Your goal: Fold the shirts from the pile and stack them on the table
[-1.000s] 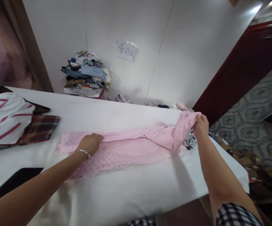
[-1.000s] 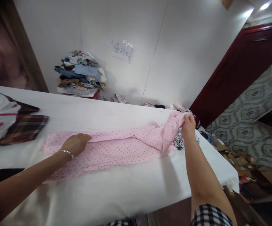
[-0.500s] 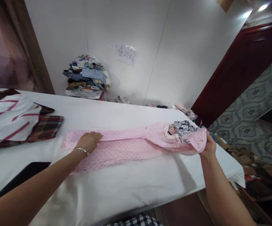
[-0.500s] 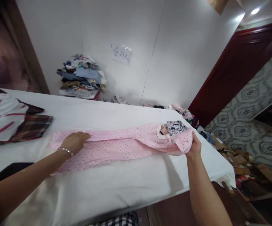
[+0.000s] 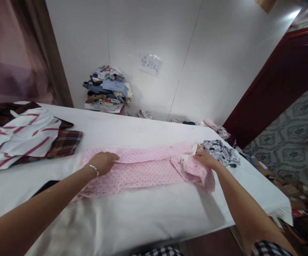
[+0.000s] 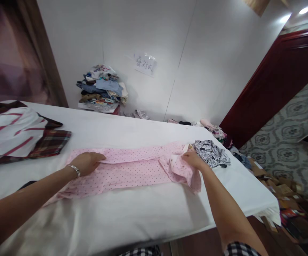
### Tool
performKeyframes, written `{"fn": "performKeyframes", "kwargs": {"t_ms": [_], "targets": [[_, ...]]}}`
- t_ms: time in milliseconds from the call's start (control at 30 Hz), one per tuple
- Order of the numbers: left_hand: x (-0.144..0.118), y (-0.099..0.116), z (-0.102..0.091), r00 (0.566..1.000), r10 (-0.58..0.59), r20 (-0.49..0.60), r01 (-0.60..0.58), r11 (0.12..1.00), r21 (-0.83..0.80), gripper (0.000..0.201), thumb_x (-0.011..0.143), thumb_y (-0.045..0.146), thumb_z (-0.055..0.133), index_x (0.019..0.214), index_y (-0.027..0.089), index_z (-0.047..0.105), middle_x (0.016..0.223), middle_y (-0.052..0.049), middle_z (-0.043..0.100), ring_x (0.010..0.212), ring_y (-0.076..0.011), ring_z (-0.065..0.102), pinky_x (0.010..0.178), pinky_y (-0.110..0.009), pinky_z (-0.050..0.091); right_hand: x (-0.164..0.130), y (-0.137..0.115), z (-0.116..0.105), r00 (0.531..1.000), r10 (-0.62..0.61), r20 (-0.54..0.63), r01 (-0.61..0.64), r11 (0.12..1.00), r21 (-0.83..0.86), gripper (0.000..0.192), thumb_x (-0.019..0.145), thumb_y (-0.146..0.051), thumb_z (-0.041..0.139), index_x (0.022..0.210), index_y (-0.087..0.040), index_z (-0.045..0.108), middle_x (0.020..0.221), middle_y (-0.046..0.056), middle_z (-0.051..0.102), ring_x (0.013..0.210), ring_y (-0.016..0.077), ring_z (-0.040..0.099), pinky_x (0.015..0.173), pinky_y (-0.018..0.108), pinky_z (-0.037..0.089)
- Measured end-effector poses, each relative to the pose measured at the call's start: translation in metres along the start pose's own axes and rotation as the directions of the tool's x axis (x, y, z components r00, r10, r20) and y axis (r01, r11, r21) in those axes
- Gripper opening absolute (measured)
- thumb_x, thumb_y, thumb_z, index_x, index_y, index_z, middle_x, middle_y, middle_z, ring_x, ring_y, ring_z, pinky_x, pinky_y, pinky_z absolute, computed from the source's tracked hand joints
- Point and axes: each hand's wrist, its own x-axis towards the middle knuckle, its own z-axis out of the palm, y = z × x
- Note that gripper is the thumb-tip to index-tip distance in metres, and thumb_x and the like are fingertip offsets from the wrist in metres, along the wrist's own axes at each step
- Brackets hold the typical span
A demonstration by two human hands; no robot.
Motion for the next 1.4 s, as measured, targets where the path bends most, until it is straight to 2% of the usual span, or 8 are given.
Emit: {"fn": "performKeyframes", "kwargs": {"t_ms": [133, 267, 500, 667, 900, 1067, 1200, 1400], "targets": [[0.019, -0.019, -0.004, 0.995, -0.067, 0.074, 0.079, 0.981, -0.179, 0.055, 0.082, 0.059, 0.047, 0.119, 0.025, 0.070, 0.126, -0.007, 0.070, 0.113, -0.0289, 0.065, 0.097, -0.039, 0.050, 0.047, -0.020, 0.016, 0.997, -0.070, 0.023, 0.073, 0.952, -0.298, 0.030, 0.087, -0.024, 0.055, 0.107, -0.016, 0.075, 0.117, 0.014, 0.072, 0.115, 0.0301, 0.063, 0.102, 0.042, 0.044], [0.052, -0.041, 0.000, 0.990, -0.131, -0.056, 0.127, 0.989, -0.078, 0.058, 0.090, 0.046, 0.036, 0.135, 0.018, 0.059, 0.143, -0.012, 0.057, 0.130, -0.0290, 0.054, 0.108, -0.041, 0.041, 0.098, -0.036, 0.046, 0.991, -0.128, 0.046, 0.136, 0.919, -0.371, 0.052, 0.090, -0.011, 0.044, 0.139, -0.022, 0.056, 0.147, 0.006, 0.053, 0.134, 0.0197, 0.048, 0.110, 0.030, 0.037], [0.077, -0.063, 0.005, 0.985, -0.157, 0.066, 0.156, 0.988, 0.012, 0.046, 0.089, 0.040, 0.038, 0.117, 0.018, 0.067, 0.113, -0.015, 0.072, 0.105, -0.0318, 0.066, 0.088, -0.041, 0.048, 0.141, -0.024, 0.064, 0.993, -0.036, 0.114, 0.091, 0.847, -0.523, 0.031, 0.089, -0.013, 0.051, 0.111, -0.019, 0.071, 0.127, 0.013, 0.066, 0.130, 0.0252, 0.050, 0.106, 0.039, 0.037], [0.081, -0.071, 0.004, 0.963, -0.256, 0.078, 0.261, 0.963, -0.060, 0.043, 0.092, 0.047, 0.031, 0.091, 0.022, 0.066, 0.091, -0.013, 0.073, 0.083, -0.0284, 0.067, 0.069, -0.035, 0.045, 0.142, -0.005, 0.057, 0.998, 0.060, -0.026, -0.064, 0.817, -0.573, 0.032, 0.095, -0.018, 0.042, 0.112, -0.011, 0.068, 0.119, 0.021, 0.067, 0.120, 0.0282, 0.057, 0.105, 0.045, 0.033], [0.088, -0.059, -0.002, 0.954, -0.297, 0.052, 0.296, 0.955, 0.019, 0.041, 0.091, 0.043, 0.037, 0.103, 0.018, 0.068, 0.108, -0.017, 0.072, 0.097, -0.0313, 0.067, 0.077, -0.038, 0.049, 0.141, -0.003, 0.060, 0.989, 0.119, -0.085, -0.145, 0.866, -0.478, 0.034, 0.095, -0.025, 0.044, 0.116, -0.013, 0.067, 0.120, 0.018, 0.068, 0.111, 0.0287, 0.064, 0.093, 0.040, 0.046], [0.058, -0.026, 0.009, 0.984, -0.097, -0.152, 0.094, 0.995, -0.029, 0.056, 0.093, 0.048, 0.036, 0.136, 0.017, 0.055, 0.144, -0.012, 0.056, 0.133, -0.0289, 0.049, 0.111, -0.045, 0.036, 0.122, -0.012, 0.066, 0.999, -0.045, -0.026, 0.032, 0.921, -0.388, 0.044, 0.096, -0.030, 0.046, 0.138, -0.017, 0.055, 0.151, 0.011, 0.047, 0.140, 0.0222, 0.042, 0.112, 0.034, 0.035], [0.035, 0.001, 0.038, 0.998, 0.057, -0.014, -0.058, 0.995, -0.080, 0.058, 0.093, 0.049, 0.037, 0.144, 0.023, 0.048, 0.158, -0.008, 0.038, 0.146, -0.0283, 0.031, 0.119, -0.052, 0.022, 0.101, -0.016, 0.072, 0.987, -0.091, 0.132, 0.123, 0.956, -0.267, 0.043, 0.090, -0.032, 0.058, 0.130, -0.016, 0.063, 0.145, 0.012, 0.054, 0.136, 0.0233, 0.047, 0.112, 0.033, 0.036], [0.029, 0.007, 0.034, 0.991, 0.093, -0.092, -0.093, 0.996, 0.005, 0.042, 0.092, 0.037, 0.045, 0.126, 0.021, 0.064, 0.148, -0.012, 0.052, 0.137, -0.0298, 0.044, 0.115, -0.049, 0.028, 0.049, -0.030, 0.050, 0.997, -0.064, -0.039, 0.061, 0.996, -0.071, 0.045, 0.096, -0.037, 0.046, 0.133, -0.017, 0.060, 0.140, 0.011, 0.059, 0.124, 0.0241, 0.057, 0.104, 0.035, 0.044]]}}
